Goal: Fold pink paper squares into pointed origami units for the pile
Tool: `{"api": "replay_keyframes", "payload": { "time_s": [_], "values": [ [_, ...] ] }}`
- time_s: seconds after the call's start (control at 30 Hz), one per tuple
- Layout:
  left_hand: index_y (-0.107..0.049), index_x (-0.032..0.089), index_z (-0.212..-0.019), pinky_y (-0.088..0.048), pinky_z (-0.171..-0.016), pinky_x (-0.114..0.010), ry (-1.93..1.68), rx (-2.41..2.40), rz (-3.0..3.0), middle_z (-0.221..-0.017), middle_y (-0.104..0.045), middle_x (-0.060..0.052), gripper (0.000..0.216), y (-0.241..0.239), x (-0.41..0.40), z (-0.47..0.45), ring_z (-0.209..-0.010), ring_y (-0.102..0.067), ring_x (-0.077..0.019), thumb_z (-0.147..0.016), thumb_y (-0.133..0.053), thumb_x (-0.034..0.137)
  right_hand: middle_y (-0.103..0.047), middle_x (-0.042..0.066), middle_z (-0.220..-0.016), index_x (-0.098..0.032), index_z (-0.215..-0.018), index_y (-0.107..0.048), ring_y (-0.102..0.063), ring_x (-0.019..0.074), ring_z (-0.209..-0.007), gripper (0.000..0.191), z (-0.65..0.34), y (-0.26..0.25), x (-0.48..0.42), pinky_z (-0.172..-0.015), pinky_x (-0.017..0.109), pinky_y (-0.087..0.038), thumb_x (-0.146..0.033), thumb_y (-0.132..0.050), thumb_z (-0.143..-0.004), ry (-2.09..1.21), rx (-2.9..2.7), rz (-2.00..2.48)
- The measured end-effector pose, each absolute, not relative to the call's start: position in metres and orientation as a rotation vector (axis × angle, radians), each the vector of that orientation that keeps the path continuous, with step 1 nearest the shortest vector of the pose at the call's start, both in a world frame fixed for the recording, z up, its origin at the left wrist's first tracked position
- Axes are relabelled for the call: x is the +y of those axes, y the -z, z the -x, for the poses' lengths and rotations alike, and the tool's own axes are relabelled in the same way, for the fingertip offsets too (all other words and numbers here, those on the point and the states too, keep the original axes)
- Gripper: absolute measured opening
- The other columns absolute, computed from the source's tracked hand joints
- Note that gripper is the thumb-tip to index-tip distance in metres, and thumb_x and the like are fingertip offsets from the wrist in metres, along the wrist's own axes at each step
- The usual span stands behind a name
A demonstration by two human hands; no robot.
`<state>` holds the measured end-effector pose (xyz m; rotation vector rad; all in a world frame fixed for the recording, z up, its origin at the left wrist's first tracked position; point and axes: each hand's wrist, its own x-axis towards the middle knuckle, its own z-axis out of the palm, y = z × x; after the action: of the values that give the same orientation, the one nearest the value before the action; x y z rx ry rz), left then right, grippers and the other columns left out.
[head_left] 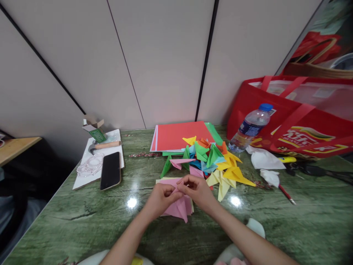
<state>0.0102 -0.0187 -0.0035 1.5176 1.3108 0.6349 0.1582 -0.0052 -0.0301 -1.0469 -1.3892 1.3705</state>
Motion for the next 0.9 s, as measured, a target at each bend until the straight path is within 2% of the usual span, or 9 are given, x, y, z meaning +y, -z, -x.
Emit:
{"api": "replay_keyframes", "payload": {
  "time_s": [0.23,0.43,0.67,0.9],
  "values": [
    [-0.033,0.017,-0.042,-0.009,-0.043,-0.023,-0.624,1.299,-1.503,-0.046,-0.020,0.007,0.050,0.0008,-0.0194,-0.0104,-0.045,-0.016,-0.0059,-0.063,-0.055,0.058,-0.061,0.000,-0.061,-0.017,-0.061,-0.057,-0.054,0.0114,-0.056,0.022,-0.1584,0.0309,-0.0050,-0.053,0.023,-0.043,-0.036,-0.066,-0.065,-1.403,-1.366,1.047],
    [-0.032,0.017,-0.042,-0.008,-0.043,-0.023,-0.611,1.290,-1.502,-0.046,-0.019,0.007,0.052,0.0028,-0.0202,-0.0087,-0.045,-0.014,-0.0055,-0.065,-0.055,0.058,-0.058,-0.001,-0.057,-0.016,-0.058,-0.057,-0.049,0.0106,-0.052,0.027,-0.1608,0.0308,-0.0036,-0.051,0.023,-0.040,-0.040,-0.068,-0.064,-1.443,-1.374,1.027],
    [-0.032,0.018,-0.043,-0.008,-0.044,-0.024,-0.601,1.279,-1.504,-0.047,-0.020,0.007,0.050,0.0045,-0.0201,-0.0089,-0.045,-0.015,-0.0057,-0.067,-0.055,0.055,-0.050,-0.003,-0.051,-0.017,-0.054,-0.054,-0.046,0.0103,-0.050,0.032,-0.1607,0.0289,-0.0037,-0.051,0.023,-0.038,-0.043,-0.061,-0.070,-1.382,-1.403,1.065],
    [-0.031,0.018,-0.044,-0.009,-0.044,-0.024,-0.584,1.310,-1.526,-0.047,-0.019,0.007,0.051,0.0037,-0.0201,-0.0090,-0.046,-0.015,-0.0061,-0.068,-0.052,0.058,-0.053,-0.002,-0.055,-0.016,-0.061,-0.056,-0.048,0.0104,-0.052,0.024,-0.1599,0.0306,-0.0033,-0.050,0.022,-0.038,-0.037,-0.062,-0.071,-1.436,-1.448,1.059]
  ]
}}
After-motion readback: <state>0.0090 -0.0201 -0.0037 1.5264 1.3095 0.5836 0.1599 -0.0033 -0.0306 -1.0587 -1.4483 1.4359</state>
